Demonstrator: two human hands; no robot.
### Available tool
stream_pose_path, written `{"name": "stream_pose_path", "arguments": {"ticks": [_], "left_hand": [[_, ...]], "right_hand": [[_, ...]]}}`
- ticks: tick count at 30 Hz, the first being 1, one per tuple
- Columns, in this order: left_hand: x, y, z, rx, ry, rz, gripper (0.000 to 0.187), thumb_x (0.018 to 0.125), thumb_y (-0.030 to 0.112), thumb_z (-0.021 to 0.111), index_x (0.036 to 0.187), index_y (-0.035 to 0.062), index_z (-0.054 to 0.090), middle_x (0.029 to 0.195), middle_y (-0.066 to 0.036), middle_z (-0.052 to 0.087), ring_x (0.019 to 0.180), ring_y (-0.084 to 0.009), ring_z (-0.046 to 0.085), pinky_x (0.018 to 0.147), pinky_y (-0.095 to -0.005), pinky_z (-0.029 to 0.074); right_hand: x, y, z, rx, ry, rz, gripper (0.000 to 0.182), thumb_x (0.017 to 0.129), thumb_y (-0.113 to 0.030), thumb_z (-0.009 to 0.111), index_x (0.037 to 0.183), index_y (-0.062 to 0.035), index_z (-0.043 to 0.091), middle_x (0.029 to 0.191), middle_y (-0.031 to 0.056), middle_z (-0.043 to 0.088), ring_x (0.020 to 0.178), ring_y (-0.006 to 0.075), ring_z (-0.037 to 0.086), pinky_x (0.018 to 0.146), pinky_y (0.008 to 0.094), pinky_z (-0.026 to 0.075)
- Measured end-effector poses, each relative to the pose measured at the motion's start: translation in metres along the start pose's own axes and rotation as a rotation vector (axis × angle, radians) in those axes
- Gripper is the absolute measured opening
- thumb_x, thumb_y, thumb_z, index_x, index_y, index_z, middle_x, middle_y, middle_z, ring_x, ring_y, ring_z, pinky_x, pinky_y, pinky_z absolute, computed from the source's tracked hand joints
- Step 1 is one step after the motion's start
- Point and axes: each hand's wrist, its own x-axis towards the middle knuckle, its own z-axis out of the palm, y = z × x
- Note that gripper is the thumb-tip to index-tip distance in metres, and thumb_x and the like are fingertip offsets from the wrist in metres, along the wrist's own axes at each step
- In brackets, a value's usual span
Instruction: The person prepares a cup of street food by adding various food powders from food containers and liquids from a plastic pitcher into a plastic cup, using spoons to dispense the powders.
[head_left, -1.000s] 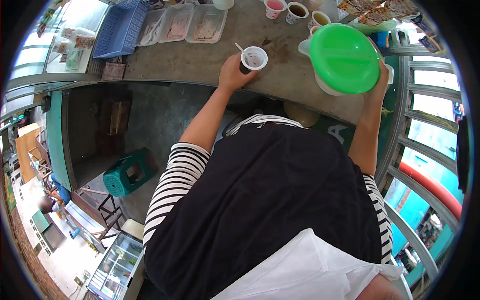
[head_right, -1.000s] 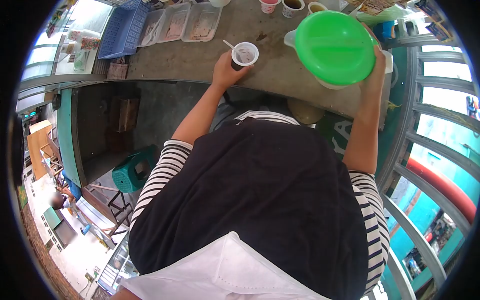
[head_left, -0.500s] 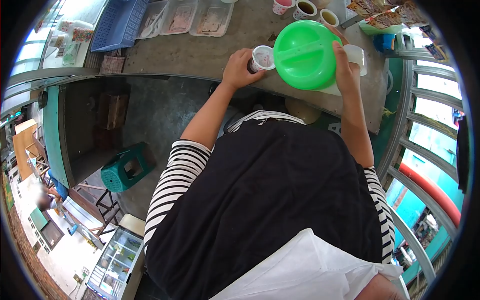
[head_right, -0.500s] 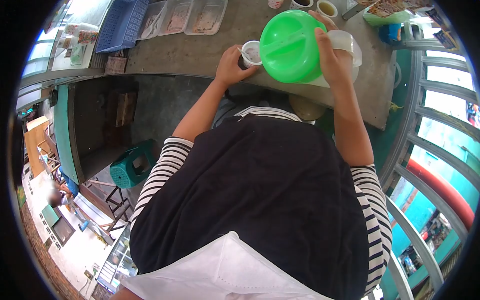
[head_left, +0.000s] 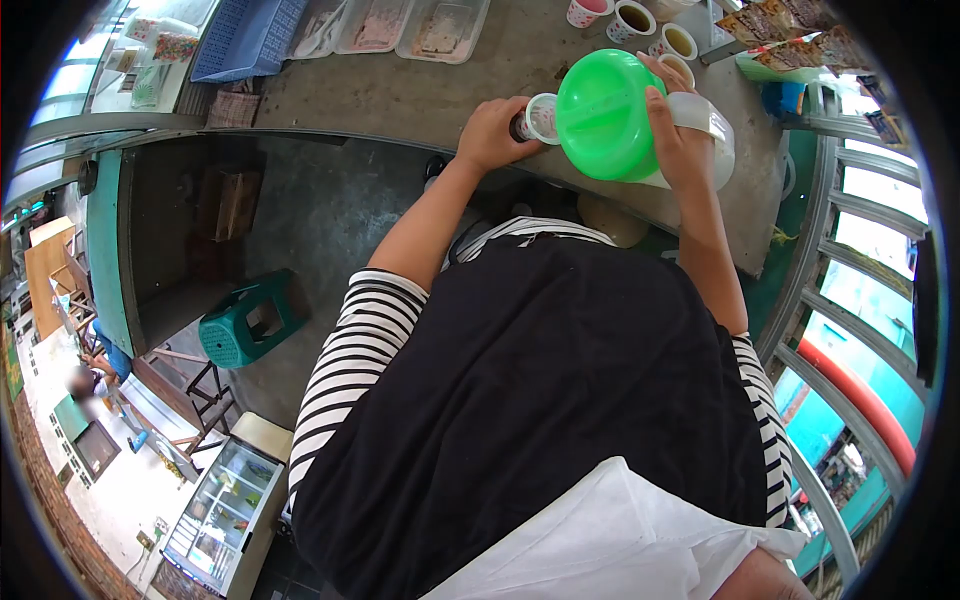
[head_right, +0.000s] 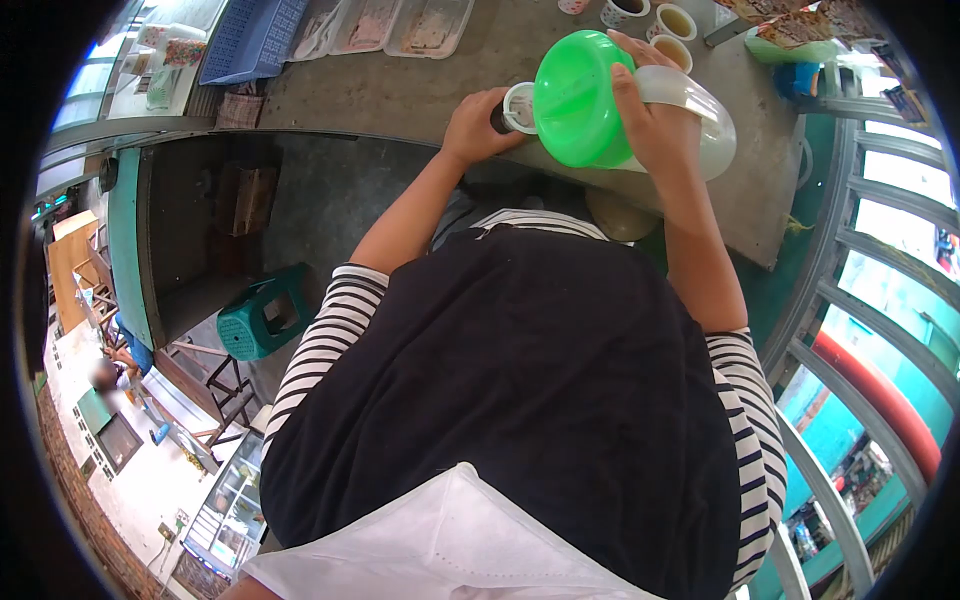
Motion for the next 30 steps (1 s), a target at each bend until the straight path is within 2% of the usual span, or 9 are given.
{"name": "stream_pose_path", "arguments": {"ticks": [6,9,13,16,22,24,25,27,30], "left_hand": [[-0.002,-0.002,0.003,-0.01,0.047,0.001,0.053,0.065,0.032,0.084,0.111,0.0114,0.067,0.088,-0.012,0.069,0.082,-0.033,0.065,0.073,-0.0428,0.052],[-0.002,-0.001,0.004,-0.007,0.065,0.034,0.052,0.066,0.032,0.085,0.111,0.0113,0.067,0.085,-0.012,0.068,0.079,-0.0328,0.065,0.071,-0.0432,0.052],[-0.003,-0.005,0.006,0.011,0.064,0.03,0.052,0.066,0.032,0.085,0.11,0.0109,0.067,0.084,-0.012,0.068,0.079,-0.033,0.065,0.07,-0.0439,0.052],[-0.004,-0.004,0.006,0.014,0.038,-0.01,0.051,0.066,0.032,0.084,0.109,0.0107,0.067,0.085,-0.012,0.068,0.08,-0.0327,0.065,0.071,-0.044,0.051],[-0.001,-0.003,0.004,0.067,0.061,0.09,0.051,0.066,0.033,0.084,0.108,0.0106,0.067,0.087,-0.011,0.067,0.083,-0.0321,0.064,0.075,-0.0437,0.05],[-0.001,-0.002,0.003,0.062,0.062,0.086,0.052,0.066,0.034,0.084,0.109,0.0108,0.067,0.087,-0.011,0.066,0.082,-0.0319,0.064,0.074,-0.0436,0.05],[-0.001,-0.002,0.003,0.063,0.064,0.089,0.052,0.066,0.034,0.084,0.109,0.0108,0.067,0.087,-0.011,0.066,0.082,-0.0319,0.064,0.074,-0.0436,0.05],[-0.002,-0.001,0.004,0.011,0.027,-0.015,0.054,0.066,0.034,0.084,0.111,0.0113,0.066,0.087,-0.011,0.066,0.082,-0.0319,0.064,0.074,-0.0436,0.05],[-0.002,0.0,0.004,0.012,-0.002,-0.04,0.055,0.066,0.036,0.085,0.112,0.0116,0.066,0.087,-0.011,0.066,0.083,-0.0319,0.064,0.074,-0.0436,0.05]], "right_hand": [[-0.001,0.0,-0.001,0.024,-0.01,-0.005,0.041,0.1,-0.033,0.05,0.134,-0.014,0.062,0.132,0.0191,0.06,0.126,0.0346,0.052,0.107,0.0414,0.037],[-0.002,0.0,-0.003,0.056,-0.021,-0.018,0.042,0.099,-0.033,0.05,0.134,-0.0136,0.062,0.133,0.0197,0.06,0.127,0.0349,0.052,0.108,0.0419,0.037],[0.0,0.0,-0.005,-0.044,-0.017,-0.068,0.042,0.099,-0.032,0.05,0.134,-0.0129,0.061,0.134,0.0197,0.059,0.128,0.0347,0.052,0.109,0.0421,0.037],[0.001,0.008,-0.007,-0.043,0.051,-0.089,0.04,0.097,-0.037,0.056,0.13,-0.0171,0.064,0.128,0.0155,0.063,0.124,0.0334,0.055,0.106,0.0435,0.04],[0.001,0.003,-0.013,-0.061,0.045,-0.1,0.041,0.097,-0.039,0.055,0.131,-0.0188,0.064,0.129,0.0154,0.063,0.125,0.0336,0.053,0.107,0.0436,0.039],[0.003,0.002,-0.015,-0.041,0.012,-0.077,0.042,0.099,-0.033,0.052,0.134,-0.0114,0.061,0.134,0.0178,0.059,0.128,0.0327,0.052,0.109,0.0395,0.037],[0.003,0.003,-0.015,-0.041,0.014,-0.079,0.042,0.099,-0.033,0.052,0.134,-0.0114,0.061,0.134,0.0178,0.059,0.128,0.0327,0.052,0.109,0.0395,0.037],[0.003,0.004,-0.015,0.034,0.017,-0.085,0.042,0.097,-0.04,0.055,0.132,-0.0173,0.063,0.131,0.0154,0.061,0.127,0.0332,0.051,0.108,0.0426,0.038],[0.0,-0.005,-0.017,-0.045,0.006,-0.066,0.043,0.097,-0.04,0.055,0.132,-0.0161,0.063,0.13,0.0148,0.061,0.127,0.0328,0.052,0.108,0.0425,0.038]]}}
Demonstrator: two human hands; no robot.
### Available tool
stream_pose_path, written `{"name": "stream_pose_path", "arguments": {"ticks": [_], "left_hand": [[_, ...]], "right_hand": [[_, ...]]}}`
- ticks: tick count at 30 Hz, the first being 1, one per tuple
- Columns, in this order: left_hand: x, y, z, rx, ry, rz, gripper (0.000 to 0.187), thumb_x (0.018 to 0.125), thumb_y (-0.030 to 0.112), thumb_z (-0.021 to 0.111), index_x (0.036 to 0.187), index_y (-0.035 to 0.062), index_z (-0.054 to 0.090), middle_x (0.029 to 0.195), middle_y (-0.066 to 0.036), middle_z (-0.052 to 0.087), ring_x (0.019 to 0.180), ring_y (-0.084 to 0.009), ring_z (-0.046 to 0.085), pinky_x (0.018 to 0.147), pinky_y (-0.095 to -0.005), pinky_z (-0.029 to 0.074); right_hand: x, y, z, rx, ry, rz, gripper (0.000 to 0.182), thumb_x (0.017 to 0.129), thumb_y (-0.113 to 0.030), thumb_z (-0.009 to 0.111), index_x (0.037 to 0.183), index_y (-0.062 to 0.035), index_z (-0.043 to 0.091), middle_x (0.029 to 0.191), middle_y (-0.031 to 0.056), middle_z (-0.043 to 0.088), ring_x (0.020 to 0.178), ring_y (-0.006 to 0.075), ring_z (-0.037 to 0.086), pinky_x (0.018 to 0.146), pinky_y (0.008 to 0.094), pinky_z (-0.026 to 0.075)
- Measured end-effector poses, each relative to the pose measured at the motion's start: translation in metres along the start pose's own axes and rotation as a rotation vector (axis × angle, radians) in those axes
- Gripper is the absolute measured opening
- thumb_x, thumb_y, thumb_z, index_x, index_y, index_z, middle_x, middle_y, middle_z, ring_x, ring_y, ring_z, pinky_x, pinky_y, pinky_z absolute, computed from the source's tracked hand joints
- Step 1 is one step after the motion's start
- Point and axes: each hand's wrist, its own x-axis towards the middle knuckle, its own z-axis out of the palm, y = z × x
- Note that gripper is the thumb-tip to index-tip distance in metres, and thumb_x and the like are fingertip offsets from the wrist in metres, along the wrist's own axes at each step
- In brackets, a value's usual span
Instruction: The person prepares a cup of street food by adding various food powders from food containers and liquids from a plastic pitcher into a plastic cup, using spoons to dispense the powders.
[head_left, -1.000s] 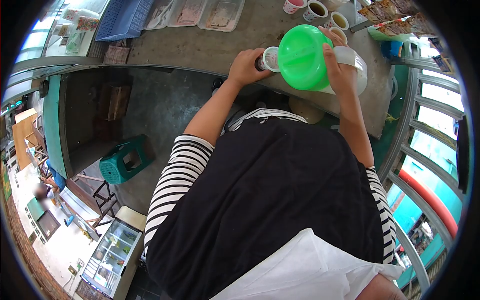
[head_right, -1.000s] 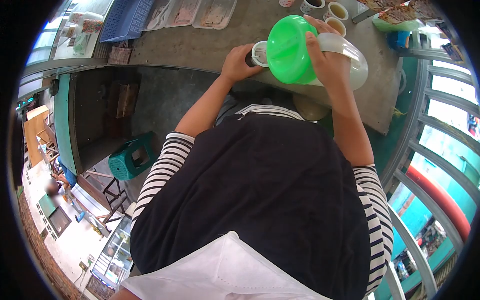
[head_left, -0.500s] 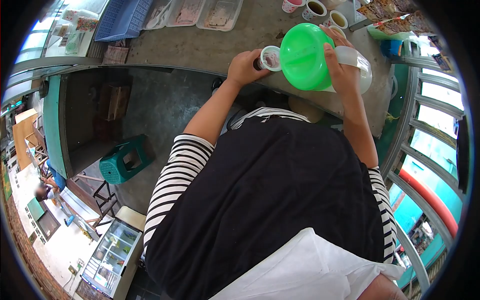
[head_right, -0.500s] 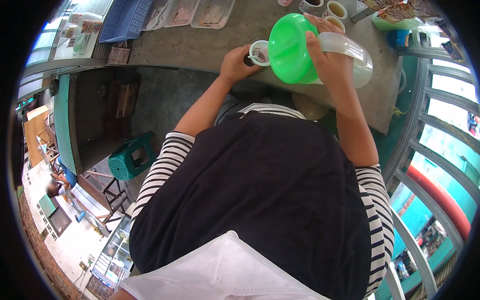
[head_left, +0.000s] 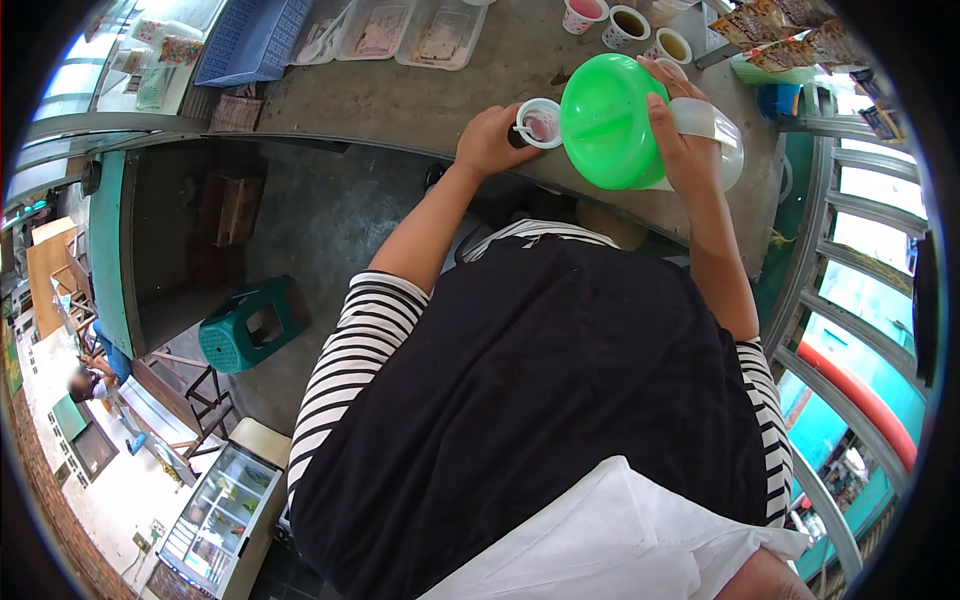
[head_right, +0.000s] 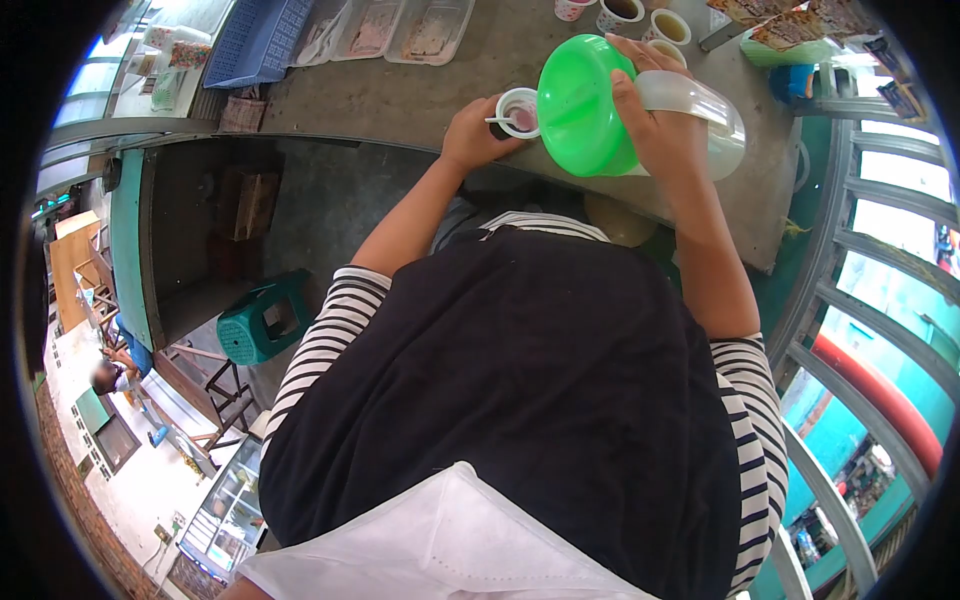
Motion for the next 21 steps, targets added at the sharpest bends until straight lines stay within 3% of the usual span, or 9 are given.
{"name": "stream_pose_path", "arguments": {"ticks": [7,10,12,16,19,21], "left_hand": [[0.001,0.008,-0.006,-0.001,-0.027,-0.014,0.061,0.066,0.044,0.087,0.114,0.0118,0.066,0.09,-0.012,0.067,0.086,-0.0327,0.064,0.076,-0.0436,0.05],[-0.001,0.004,-0.004,-0.008,-0.004,0.021,0.061,0.066,0.043,0.085,0.114,0.0116,0.065,0.091,-0.013,0.067,0.087,-0.0334,0.064,0.077,-0.0442,0.05],[-0.001,0.0,-0.003,-0.002,-0.017,0.055,0.059,0.067,0.04,0.084,0.115,0.0111,0.065,0.092,-0.013,0.067,0.088,-0.0337,0.064,0.079,-0.0443,0.05],[-0.001,-0.001,-0.002,-0.016,-0.025,0.046,0.058,0.067,0.036,0.083,0.116,0.0108,0.065,0.095,-0.013,0.068,0.09,-0.0336,0.065,0.08,-0.044,0.051],[0.0,0.003,-0.003,-0.046,-0.009,-0.021,0.061,0.066,0.037,0.083,0.118,0.0106,0.065,0.097,-0.013,0.068,0.092,-0.0334,0.065,0.081,-0.0436,0.051],[0.001,0.004,-0.005,0.0,-0.031,-0.029,0.064,0.068,0.036,0.084,0.122,0.0095,0.064,0.107,-0.013,0.07,0.099,-0.0332,0.066,0.084,-0.0413,0.053]], "right_hand": [[0.0,-0.002,-0.004,0.024,-0.003,-0.01,0.043,0.097,-0.039,0.056,0.132,-0.0151,0.063,0.13,0.0143,0.062,0.127,0.0323,0.052,0.107,0.043,0.039],[0.002,-0.002,-0.005,-0.023,0.006,-0.052,0.042,0.097,-0.039,0.056,0.131,-0.015,0.064,0.13,0.0143,0.062,0.125,0.0326,0.052,0.107,0.0433,0.039],[0.002,-0.002,-0.004,0.012,0.012,-0.029,0.04,0.098,-0.031,0.053,0.133,-0.0129,0.062,0.133,0.015,0.06,0.127,0.0316,0.052,0.109,0.0397,0.037],[0.005,-0.006,-0.002,-0.034,0.031,-0.065,0.04,0.097,-0.037,0.057,0.13,-0.0156,0.065,0.131,0.0144,0.061,0.122,0.0331,0.055,0.105,0.0429,0.041],[0.008,-0.008,-0.003,0.098,0.033,-0.014,0.039,0.098,-0.036,0.056,0.13,-0.0156,0.065,0.13,0.0145,0.062,0.121,0.0331,0.056,0.104,0.0412,0.042],[0.01,-0.01,-0.005,0.063,0.039,-0.032,0.039,0.098,-0.035,0.056,0.13,-0.0152,0.065,0.128,0.0141,0.063,0.12,0.0325,0.056,0.103,0.0401,0.042]]}}
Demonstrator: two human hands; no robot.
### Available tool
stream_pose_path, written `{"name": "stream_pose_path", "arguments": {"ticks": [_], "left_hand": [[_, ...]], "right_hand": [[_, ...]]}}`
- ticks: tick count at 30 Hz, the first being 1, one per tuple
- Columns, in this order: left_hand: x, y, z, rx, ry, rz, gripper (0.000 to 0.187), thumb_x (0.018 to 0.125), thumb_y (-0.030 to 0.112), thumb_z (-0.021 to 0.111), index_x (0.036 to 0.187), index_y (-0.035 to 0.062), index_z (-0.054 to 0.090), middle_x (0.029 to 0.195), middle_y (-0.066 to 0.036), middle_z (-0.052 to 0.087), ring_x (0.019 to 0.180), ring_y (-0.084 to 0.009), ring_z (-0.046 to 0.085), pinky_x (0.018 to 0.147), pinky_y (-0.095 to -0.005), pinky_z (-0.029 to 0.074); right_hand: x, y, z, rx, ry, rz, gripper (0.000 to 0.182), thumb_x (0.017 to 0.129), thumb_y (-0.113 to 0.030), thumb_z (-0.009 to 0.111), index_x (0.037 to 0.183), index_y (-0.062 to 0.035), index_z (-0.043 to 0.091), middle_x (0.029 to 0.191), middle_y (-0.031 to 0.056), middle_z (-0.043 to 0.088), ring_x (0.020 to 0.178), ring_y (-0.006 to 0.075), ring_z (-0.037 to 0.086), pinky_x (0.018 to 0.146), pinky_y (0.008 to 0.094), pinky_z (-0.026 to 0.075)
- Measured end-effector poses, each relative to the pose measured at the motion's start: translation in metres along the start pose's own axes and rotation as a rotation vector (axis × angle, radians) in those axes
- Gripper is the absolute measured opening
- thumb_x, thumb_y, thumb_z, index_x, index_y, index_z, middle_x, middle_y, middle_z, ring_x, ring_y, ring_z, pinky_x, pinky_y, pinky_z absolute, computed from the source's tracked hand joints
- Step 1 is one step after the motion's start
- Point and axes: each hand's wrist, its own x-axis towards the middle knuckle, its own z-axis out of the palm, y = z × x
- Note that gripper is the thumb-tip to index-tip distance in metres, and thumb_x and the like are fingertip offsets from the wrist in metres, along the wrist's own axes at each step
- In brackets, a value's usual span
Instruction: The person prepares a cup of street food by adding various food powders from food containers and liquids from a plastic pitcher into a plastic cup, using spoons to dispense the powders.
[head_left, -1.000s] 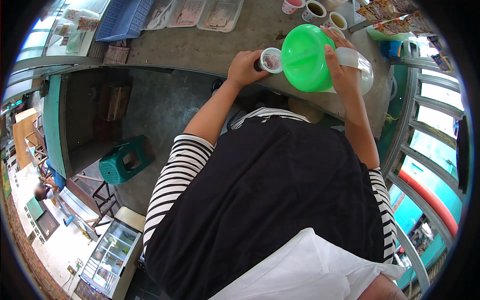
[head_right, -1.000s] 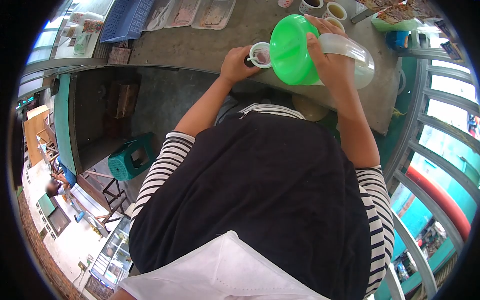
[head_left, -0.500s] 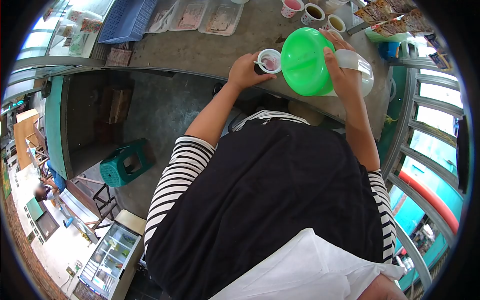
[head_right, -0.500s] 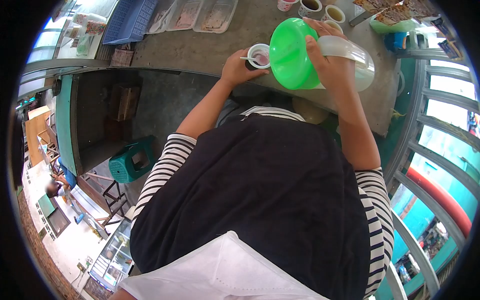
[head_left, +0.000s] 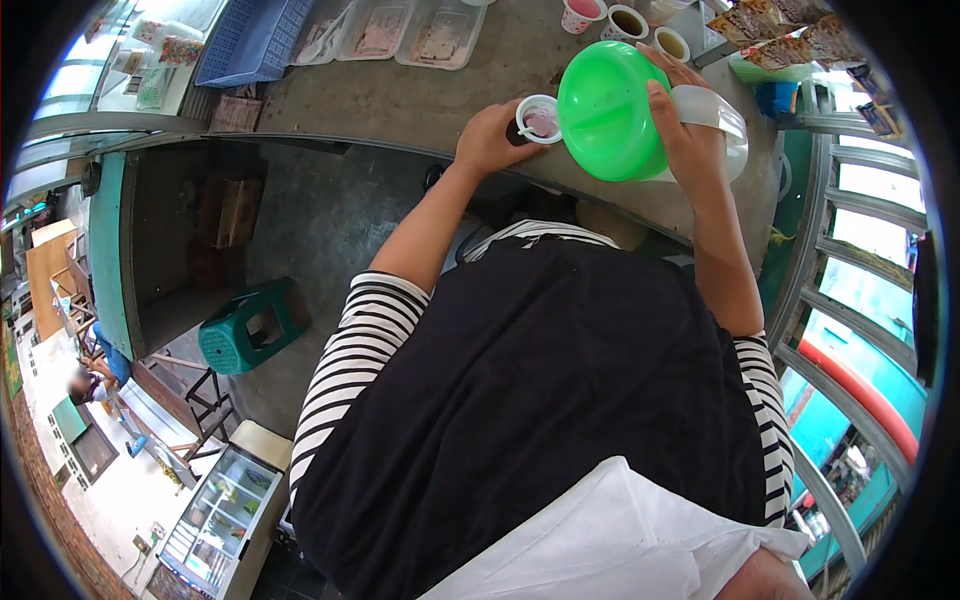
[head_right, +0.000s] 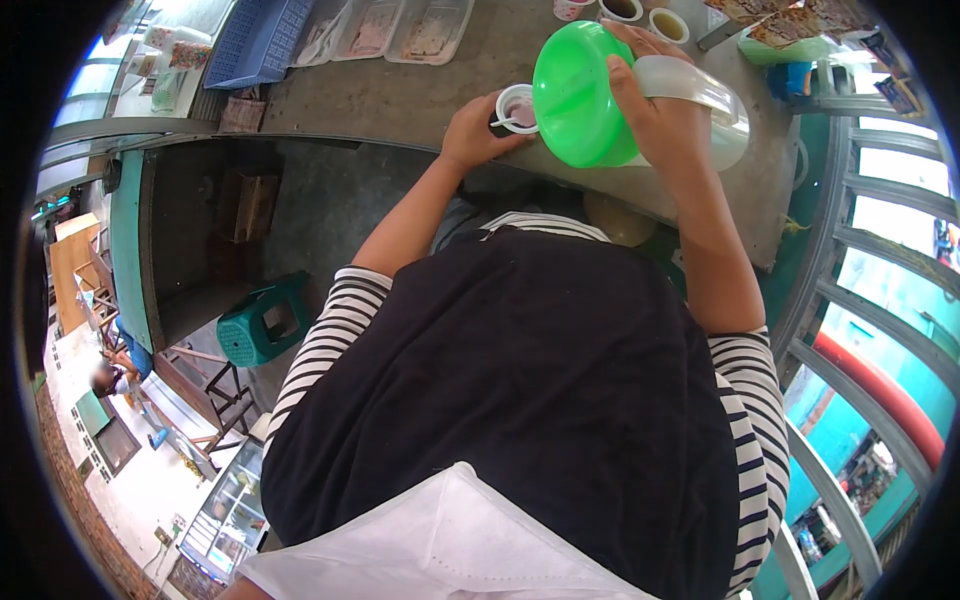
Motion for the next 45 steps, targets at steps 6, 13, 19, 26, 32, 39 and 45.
{"name": "stream_pose_path", "arguments": {"ticks": [6,13,19,26,32,39,45], "left_hand": [[-0.001,-0.006,0.001,-0.073,0.058,0.125,0.063,0.068,0.038,0.081,0.123,0.01,0.064,0.096,-0.013,0.068,0.091,-0.0335,0.065,0.081,-0.0433,0.051],[-0.001,-0.006,0.004,-0.022,0.041,0.092,0.062,0.07,0.036,0.08,0.123,0.0088,0.063,0.097,-0.013,0.068,0.09,-0.0325,0.065,0.081,-0.0427,0.051],[0.0,-0.007,0.005,-0.014,0.071,0.104,0.057,0.069,0.038,0.083,0.114,0.0077,0.067,0.099,-0.013,0.068,0.089,-0.0309,0.066,0.079,-0.0402,0.053],[0.0,-0.005,0.003,0.007,0.072,0.135,0.053,0.069,0.038,0.082,0.109,0.0063,0.067,0.104,-0.013,0.068,0.091,-0.031,0.065,0.082,-0.0404,0.052],[-0.003,-0.003,0.0,-0.009,0.005,0.099,0.053,0.075,0.032,0.077,0.12,0.0076,0.065,0.114,-0.016,0.067,0.106,-0.0347,0.063,0.092,-0.0435,0.05],[-0.001,-0.003,0.003,0.036,0.058,0.105,0.058,0.071,0.043,0.082,0.115,0.0076,0.066,0.097,-0.012,0.068,0.09,-0.0296,0.065,0.08,-0.0405,0.051],[-0.001,-0.004,0.004,0.074,0.027,0.123,0.056,0.071,0.045,0.082,0.111,0.008,0.069,0.103,-0.011,0.069,0.095,-0.0308,0.065,0.084,-0.0416,0.051]], "right_hand": [[0.004,0.004,-0.002,-0.01,-0.03,-0.003,0.039,0.098,-0.036,0.056,0.129,-0.0145,0.065,0.128,0.014,0.063,0.12,0.0321,0.056,0.103,0.0409,0.042],[0.007,0.005,-0.002,-0.038,-0.01,-0.062,0.039,0.097,-0.035,0.056,0.128,-0.0134,0.065,0.128,0.0136,0.064,0.12,0.0331,0.056,0.105,0.0415,0.04],[0.009,0.003,-0.006,-0.118,0.008,-0.073,0.037,0.097,-0.034,0.057,0.127,-0.0134,0.066,0.125,0.0129,0.066,0.118,0.0333,0.057,0.103,0.0421,0.042],[0.011,0.002,-0.009,-0.006,0.006,-0.043,0.036,0.097,-0.033,0.058,0.125,-0.0123,0.067,0.12,0.0137,0.067,0.113,0.0334,0.06,0.1,0.0401,0.043],[0.009,0.005,-0.013,0.051,0.005,-0.002,0.037,0.098,-0.033,0.056,0.127,-0.0132,0.066,0.122,0.0154,0.065,0.116,0.033,0.058,0.101,0.04,0.042],[0.002,0.001,-0.025,0.15,0.007,0.158,0.036,0.101,-0.032,0.053,0.129,-0.012,0.064,0.123,0.0122,0.065,0.115,0.0255,0.059,0.1,0.0327,0.042],[-0.016,0.024,-0.041,0.352,0.123,0.667,0.043,0.101,-0.032,0.053,0.128,-0.0002,0.062,0.122,0.0077,0.064,0.113,0.0144,0.057,0.097,0.027,0.043]]}}
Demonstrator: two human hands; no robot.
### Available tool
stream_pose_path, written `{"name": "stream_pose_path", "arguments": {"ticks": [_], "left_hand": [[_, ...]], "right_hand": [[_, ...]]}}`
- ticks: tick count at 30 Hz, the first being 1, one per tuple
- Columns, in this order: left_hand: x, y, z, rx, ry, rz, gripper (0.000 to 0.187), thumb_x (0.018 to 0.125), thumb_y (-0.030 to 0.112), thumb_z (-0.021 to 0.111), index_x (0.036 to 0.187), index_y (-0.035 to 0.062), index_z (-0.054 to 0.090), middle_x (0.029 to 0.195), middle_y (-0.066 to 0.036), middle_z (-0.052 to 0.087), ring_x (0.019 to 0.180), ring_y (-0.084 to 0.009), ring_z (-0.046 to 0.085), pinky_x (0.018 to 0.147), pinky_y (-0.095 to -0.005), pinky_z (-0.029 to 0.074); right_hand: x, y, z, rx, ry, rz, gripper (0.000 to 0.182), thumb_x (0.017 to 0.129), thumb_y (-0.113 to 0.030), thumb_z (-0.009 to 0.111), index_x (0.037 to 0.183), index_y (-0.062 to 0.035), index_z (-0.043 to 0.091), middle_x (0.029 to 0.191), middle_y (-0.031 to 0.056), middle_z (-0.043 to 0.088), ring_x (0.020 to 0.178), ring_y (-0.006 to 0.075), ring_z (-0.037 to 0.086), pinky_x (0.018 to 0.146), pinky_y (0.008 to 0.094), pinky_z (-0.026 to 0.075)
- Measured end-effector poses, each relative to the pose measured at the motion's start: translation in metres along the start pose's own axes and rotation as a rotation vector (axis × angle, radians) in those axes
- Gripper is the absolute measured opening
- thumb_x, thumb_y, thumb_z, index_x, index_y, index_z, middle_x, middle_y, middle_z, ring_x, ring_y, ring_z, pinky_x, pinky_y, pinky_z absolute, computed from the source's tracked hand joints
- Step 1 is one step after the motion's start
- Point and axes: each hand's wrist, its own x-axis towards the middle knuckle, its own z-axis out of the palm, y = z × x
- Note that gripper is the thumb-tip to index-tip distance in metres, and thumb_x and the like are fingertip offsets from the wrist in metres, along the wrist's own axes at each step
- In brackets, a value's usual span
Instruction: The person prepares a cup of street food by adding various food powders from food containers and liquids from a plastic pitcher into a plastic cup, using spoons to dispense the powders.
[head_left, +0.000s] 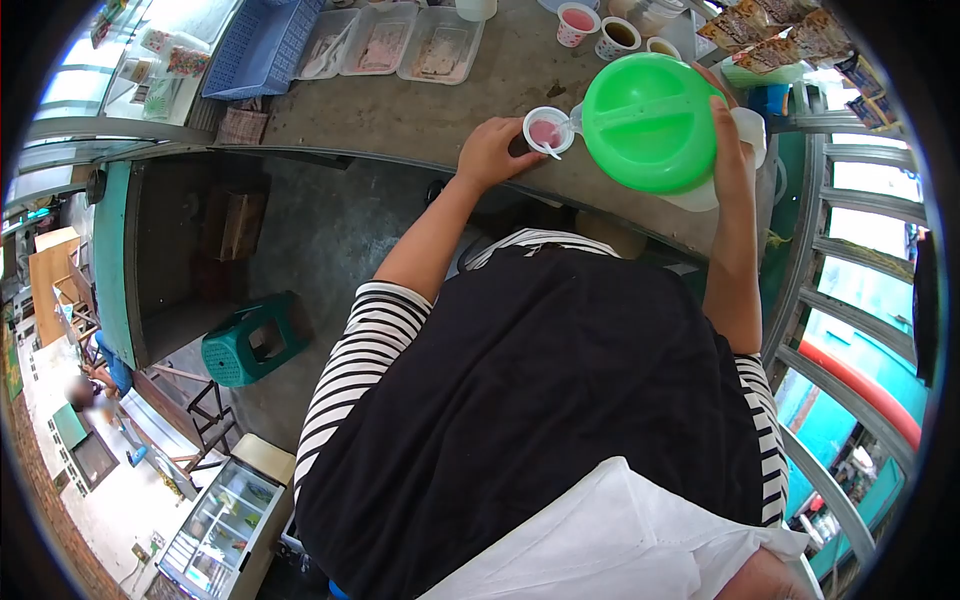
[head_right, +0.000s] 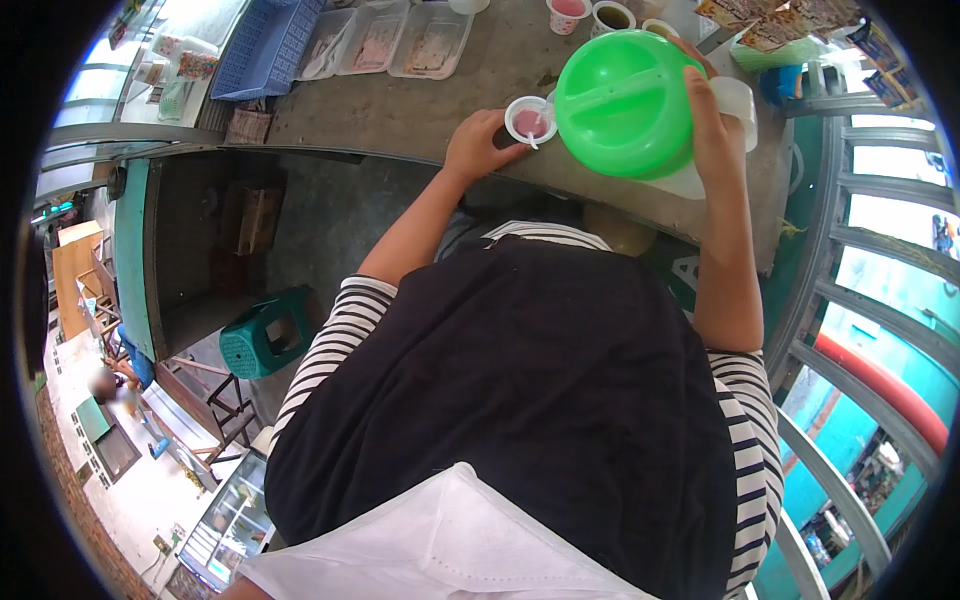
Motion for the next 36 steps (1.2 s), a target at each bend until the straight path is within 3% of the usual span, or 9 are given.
{"name": "stream_pose_path", "arguments": {"ticks": [7,18,21,23,25,27,30,33,36], "left_hand": [[-0.001,-0.001,0.002,0.016,-0.011,-0.029,0.052,0.072,0.043,0.083,0.108,0.0078,0.069,0.107,-0.012,0.069,0.101,-0.0315,0.064,0.087,-0.0426,0.05],[0.001,0.002,0.003,0.061,-0.021,-0.047,0.052,0.073,0.041,0.082,0.11,0.0073,0.067,0.11,-0.011,0.069,0.103,-0.032,0.063,0.089,-0.0425,0.05],[0.001,0.005,0.002,0.082,-0.043,-0.059,0.051,0.074,0.039,0.082,0.111,0.0073,0.067,0.11,-0.012,0.068,0.103,-0.0323,0.063,0.089,-0.0427,0.05],[0.0,0.0,0.004,0.076,-0.028,-0.043,0.051,0.074,0.039,0.081,0.112,0.0074,0.067,0.11,-0.012,0.068,0.103,-0.0325,0.063,0.088,-0.0428,0.05],[-0.001,-0.001,0.005,0.07,-0.012,-0.033,0.052,0.074,0.039,0.081,0.112,0.0074,0.066,0.11,-0.012,0.068,0.103,-0.0327,0.063,0.088,-0.0428,0.05],[-0.002,0.001,0.003,0.018,-0.003,-0.075,0.053,0.071,0.032,0.082,0.115,0.0062,0.065,0.109,-0.015,0.068,0.103,-0.0345,0.063,0.088,-0.0429,0.05],[-0.002,0.001,0.003,0.001,0.037,-0.051,0.061,0.07,0.034,0.084,0.12,0.0064,0.064,0.112,-0.014,0.068,0.105,-0.0335,0.063,0.089,-0.0427,0.05],[0.005,0.016,-0.005,-0.083,0.028,-0.171,0.069,0.068,0.036,0.085,0.124,0.0059,0.061,0.115,-0.014,0.067,0.107,-0.0325,0.064,0.09,-0.0415,0.051],[0.008,0.014,0.003,-0.116,0.073,-0.09,0.072,0.067,0.034,0.087,0.127,0.0054,0.059,0.119,-0.013,0.067,0.111,-0.0304,0.064,0.094,-0.0401,0.05]], "right_hand": [[0.01,0.038,-0.028,0.513,-0.1,-0.142,0.054,0.101,-0.037,0.045,0.139,0.0014,0.053,0.131,0.0124,0.061,0.12,0.0195,0.058,0.103,0.0324,0.043],[0.02,0.113,-0.081,1.043,0.285,-0.109,0.052,0.103,-0.037,0.037,0.137,-0.001,0.052,0.128,0.0093,0.061,0.118,0.0224,0.057,0.103,0.0367,0.043],[0.021,0.161,-0.09,0.956,0.198,-0.229,0.053,0.105,-0.044,0.034,0.134,-0.0037,0.053,0.127,0.0063,0.06,0.12,0.0213,0.055,0.104,0.0368,0.042],[0.005,0.162,-0.059,0.773,0.465,-0.258,0.054,0.106,-0.049,0.033,0.133,-0.0059,0.051,0.129,0.0046,0.057,0.12,0.0201,0.053,0.104,0.0376,0.04],[-0.031,0.144,-0.018,0.555,0.558,-0.204,0.045,0.105,-0.045,0.036,0.125,-0.0076,0.051,0.121,0.0038,0.055,0.112,0.0193,0.054,0.099,0.0394,0.042],[-0.061,0.164,0.005,0.499,0.723,0.123,0.029,0.103,-0.034,0.048,0.115,-0.0077,0.051,0.109,0.0038,0.051,0.102,0.018,0.053,0.093,0.038,0.044],[-0.075,0.21,0.039,0.434,0.404,0.088,0.022,0.094,-0.015,0.062,0.111,-0.0078,0.051,0.101,0.0029,0.048,0.088,0.0136,0.051,0.079,0.0298,0.045],[-0.068,0.149,0.068,0.091,-0.104,-0.201,0.023,0.088,-0.012,0.068,0.109,-0.0087,0.057,0.091,0.0016,0.052,0.077,0.011,0.051,0.068,0.0284,0.044],[-0.054,0.107,0.101,-0.014,-0.226,-0.22,0.029,0.085,-0.013,0.071,0.112,-0.0091,0.062,0.08,0.0016,0.054,0.07,0.0142,0.054,0.066,0.0306,0.046]]}}
